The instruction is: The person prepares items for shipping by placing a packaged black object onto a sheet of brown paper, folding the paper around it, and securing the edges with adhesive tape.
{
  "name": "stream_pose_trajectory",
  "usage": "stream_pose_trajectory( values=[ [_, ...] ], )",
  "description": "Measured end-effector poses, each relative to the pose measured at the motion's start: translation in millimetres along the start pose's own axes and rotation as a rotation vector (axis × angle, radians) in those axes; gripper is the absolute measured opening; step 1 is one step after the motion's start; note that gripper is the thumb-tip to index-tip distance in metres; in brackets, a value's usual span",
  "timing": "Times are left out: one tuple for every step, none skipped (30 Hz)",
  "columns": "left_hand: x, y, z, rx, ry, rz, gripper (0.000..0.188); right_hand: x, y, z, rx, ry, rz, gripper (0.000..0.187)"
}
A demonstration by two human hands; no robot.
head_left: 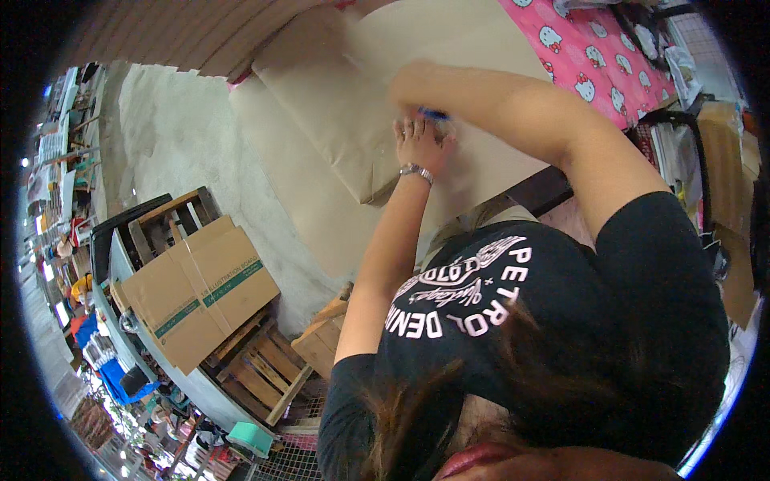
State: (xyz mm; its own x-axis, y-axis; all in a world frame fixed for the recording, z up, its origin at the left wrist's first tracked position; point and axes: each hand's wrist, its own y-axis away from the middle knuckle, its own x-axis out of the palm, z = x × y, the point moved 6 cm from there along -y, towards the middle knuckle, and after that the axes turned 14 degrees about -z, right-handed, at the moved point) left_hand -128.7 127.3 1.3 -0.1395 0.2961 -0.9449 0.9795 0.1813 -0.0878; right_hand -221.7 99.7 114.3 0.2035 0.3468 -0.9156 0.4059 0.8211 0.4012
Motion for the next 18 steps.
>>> stream_pose_trajectory(
  values=[
    [-5,-1,-5,0.034,0.004,-0.065,0.076,7,0,-30,0.267,-0.014,-0.059,0.022],
    [-7,4,-2,0.057,0.019,-0.052,0.077,20,6,-66,0.527,-0.029,-0.118,0.020],
    [-9,3,-1,0.092,0.041,-0.046,0.078,36,8,-104,0.579,-0.052,-0.150,0.031],
    [-13,2,5,0.119,0.056,-0.042,0.079,48,25,-123,0.628,-0.060,-0.305,0.037],
    [-16,0,14,0.054,0.058,0.040,0.077,61,49,-147,0.697,-0.060,-0.460,0.043],
    [-21,4,24,-0.009,0.061,0.130,0.074,91,68,-166,0.714,-0.132,-0.447,0.046],
    [-26,11,36,-0.072,0.060,0.220,0.072,115,79,-178,0.729,-0.206,-0.435,0.049],
    [-32,30,67,-0.257,0.072,0.078,0.071,117,83,-165,0.780,-0.047,-0.489,0.050],
    [-30,60,108,-0.451,0.071,-0.073,0.070,110,82,-132,0.813,0.106,-0.545,0.050],
    [-26,90,148,-0.581,0.030,-0.317,0.069,97,69,-100,0.820,0.098,-0.610,0.051],
    [-28,122,174,-0.706,-0.016,-0.557,0.068,87,58,-70,0.831,0.086,-0.671,0.052],
    [-21,124,165,-0.828,0.050,-0.429,0.067,87,43,-55,0.859,-0.057,-0.712,0.054],
    [-24,103,139,-0.909,0.131,-0.295,0.066,119,10,-55,0.868,-0.364,-0.614,0.058],
    [-26,90,120,-0.985,0.195,-0.170,0.065,148,-19,-59,0.852,-0.683,-0.532,0.062],
    [-28,107,120,-0.982,0.285,-0.152,0.061,139,-22,-45,0.812,-0.685,-0.511,0.065],
    [-17,140,122,-1.006,0.448,-0.156,0.058,115,-15,-23,0.761,-0.690,-0.491,0.069],
    [-3,164,119,-1.014,0.628,-0.147,0.054,97,-9,-17,0.736,-0.687,-0.480,0.073],
    [23,178,115,-0.986,0.760,-0.040,0.051,85,-13,-15,0.603,-0.671,-0.477,0.074]
  ],
)
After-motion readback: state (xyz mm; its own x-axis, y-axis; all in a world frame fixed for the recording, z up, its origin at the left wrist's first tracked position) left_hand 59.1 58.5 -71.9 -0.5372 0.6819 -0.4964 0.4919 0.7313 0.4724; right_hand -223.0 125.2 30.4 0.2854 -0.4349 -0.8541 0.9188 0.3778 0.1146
